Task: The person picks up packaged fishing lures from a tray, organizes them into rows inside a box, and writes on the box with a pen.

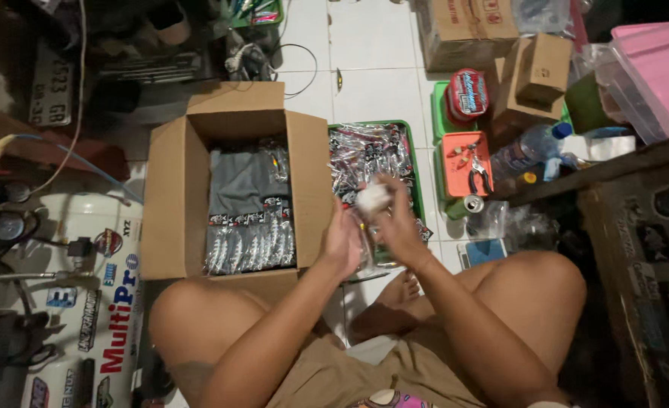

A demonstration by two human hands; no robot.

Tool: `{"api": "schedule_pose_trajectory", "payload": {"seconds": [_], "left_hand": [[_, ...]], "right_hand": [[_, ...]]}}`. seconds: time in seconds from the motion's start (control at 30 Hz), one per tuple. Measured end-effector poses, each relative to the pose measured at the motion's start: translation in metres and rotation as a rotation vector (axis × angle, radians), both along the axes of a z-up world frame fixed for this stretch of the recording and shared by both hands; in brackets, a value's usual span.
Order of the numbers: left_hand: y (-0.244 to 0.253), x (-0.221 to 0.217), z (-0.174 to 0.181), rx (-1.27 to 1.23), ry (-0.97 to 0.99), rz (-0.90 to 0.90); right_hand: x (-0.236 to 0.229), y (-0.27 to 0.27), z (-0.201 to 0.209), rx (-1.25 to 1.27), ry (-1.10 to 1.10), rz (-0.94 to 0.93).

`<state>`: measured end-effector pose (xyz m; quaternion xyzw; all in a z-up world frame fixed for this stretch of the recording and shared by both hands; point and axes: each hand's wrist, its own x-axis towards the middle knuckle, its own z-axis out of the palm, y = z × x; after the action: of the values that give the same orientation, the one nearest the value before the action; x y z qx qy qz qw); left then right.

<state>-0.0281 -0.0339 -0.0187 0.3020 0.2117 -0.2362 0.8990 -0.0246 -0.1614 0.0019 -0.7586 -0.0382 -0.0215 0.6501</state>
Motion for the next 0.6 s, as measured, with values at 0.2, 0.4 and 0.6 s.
{"api": "schedule_pose_trajectory", "payload": {"seconds": [0.2, 0.4, 0.6], "left_hand": [[0.005, 0.004, 0.025, -0.069, -0.007, 0.091], [0.028, 0.017, 0.017, -0.145, -0.056, 0.140], [0.044, 0.041, -0.009, -0.144, -0.166, 0.287]], "right_hand": [[-0.022, 0.016, 0.017, -0.554, -0.413, 0.282], [-0.037, 0.020, 0.027, -0.596, -0.547, 0.241], [-0.043, 0.017, 0.012, -0.439, -0.477, 0.205]]}}
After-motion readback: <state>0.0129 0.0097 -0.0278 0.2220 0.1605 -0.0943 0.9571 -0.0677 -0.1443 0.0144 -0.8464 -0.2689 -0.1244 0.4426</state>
